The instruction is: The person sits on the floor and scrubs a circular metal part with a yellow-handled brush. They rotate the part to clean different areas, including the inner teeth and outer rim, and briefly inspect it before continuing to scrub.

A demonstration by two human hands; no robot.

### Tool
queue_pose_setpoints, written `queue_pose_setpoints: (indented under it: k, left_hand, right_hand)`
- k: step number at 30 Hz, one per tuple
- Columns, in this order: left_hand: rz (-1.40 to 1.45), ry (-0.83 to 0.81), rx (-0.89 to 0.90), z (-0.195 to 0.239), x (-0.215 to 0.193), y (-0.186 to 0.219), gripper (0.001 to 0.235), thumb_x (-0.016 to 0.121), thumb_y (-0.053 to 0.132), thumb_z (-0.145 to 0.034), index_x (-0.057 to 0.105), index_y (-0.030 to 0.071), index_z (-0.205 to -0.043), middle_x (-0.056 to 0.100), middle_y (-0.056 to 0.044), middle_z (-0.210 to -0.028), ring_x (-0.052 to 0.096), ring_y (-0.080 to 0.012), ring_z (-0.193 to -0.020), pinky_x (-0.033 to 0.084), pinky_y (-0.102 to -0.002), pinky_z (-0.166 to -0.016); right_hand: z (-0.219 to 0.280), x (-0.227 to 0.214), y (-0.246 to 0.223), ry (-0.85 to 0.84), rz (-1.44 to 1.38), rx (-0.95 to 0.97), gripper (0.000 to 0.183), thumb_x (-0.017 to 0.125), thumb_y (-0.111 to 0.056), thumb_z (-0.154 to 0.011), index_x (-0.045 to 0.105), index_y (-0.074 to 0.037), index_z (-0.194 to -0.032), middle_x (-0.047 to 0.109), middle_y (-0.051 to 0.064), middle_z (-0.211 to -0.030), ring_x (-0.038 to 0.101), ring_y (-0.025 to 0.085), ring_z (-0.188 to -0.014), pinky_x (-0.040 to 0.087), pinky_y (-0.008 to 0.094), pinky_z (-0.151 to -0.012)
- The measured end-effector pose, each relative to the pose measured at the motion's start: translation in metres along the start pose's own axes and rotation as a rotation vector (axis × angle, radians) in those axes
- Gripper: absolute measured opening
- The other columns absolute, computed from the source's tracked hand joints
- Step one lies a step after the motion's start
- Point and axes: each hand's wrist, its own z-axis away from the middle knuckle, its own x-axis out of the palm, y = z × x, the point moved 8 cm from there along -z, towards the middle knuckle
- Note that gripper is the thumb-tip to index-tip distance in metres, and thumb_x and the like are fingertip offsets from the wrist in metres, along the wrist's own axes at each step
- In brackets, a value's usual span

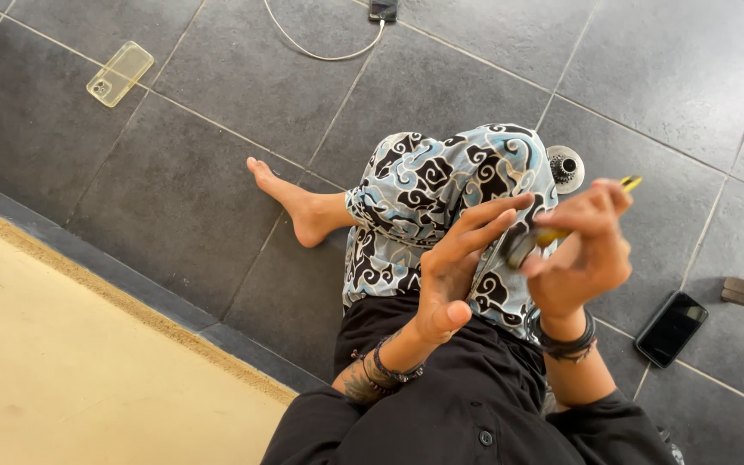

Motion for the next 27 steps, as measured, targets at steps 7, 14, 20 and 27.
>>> queue_pose_setpoints:
  k: [7,14,20,27]
  left_hand:
    - [-0.091,0.029,0.013,-0.007,-0.008,0.026,0.087,0.058,0.071,-0.096,0.052,0.003,-0.15,0.049,-0.024,-0.154,0.044,-0.0403,-0.153,0.04,-0.049,-0.13]
    - [-0.144,0.054,0.02,-0.015,-0.028,0.05,0.081,0.055,0.071,-0.1,0.051,0.012,-0.156,0.048,-0.015,-0.161,0.045,-0.0331,-0.159,0.037,-0.054,-0.142]
    - [-0.053,0.079,0.014,-0.021,-0.032,0.051,0.081,0.058,0.066,-0.101,0.05,0.009,-0.158,0.043,-0.019,-0.167,0.043,-0.0344,-0.162,0.039,-0.056,-0.141]
    - [-0.069,0.096,0.022,-0.034,-0.013,0.07,0.069,0.051,0.065,-0.105,0.056,0.012,-0.15,-0.028,-0.01,-0.187,0.051,-0.0267,-0.154,0.057,-0.048,-0.125]
  right_hand:
    - [-0.018,0.024,-0.019,-0.128,-0.059,-0.023,0.065,0.063,-0.065,-0.086,0.063,-0.001,-0.087,0.053,0.007,-0.06,0.046,0.024,-0.062,0.036,0.049,-0.103]
    - [-0.046,0.063,-0.035,-0.491,-0.133,-0.136,0.059,0.066,-0.055,-0.081,0.068,0.001,-0.099,0.062,0.007,-0.076,0.055,0.023,-0.075,0.038,0.053,-0.109]
    - [-0.094,0.079,-0.028,-0.787,-0.078,-0.235,0.054,0.081,-0.045,-0.079,0.071,0.002,-0.106,0.067,0.007,-0.082,0.057,0.024,-0.081,0.036,0.055,-0.114]
    - [-0.1,0.065,-0.062,-0.948,0.111,-0.414,0.062,0.087,-0.055,-0.082,0.062,-0.004,-0.106,0.072,0.007,-0.087,0.067,0.024,-0.078,0.039,0.054,-0.11]
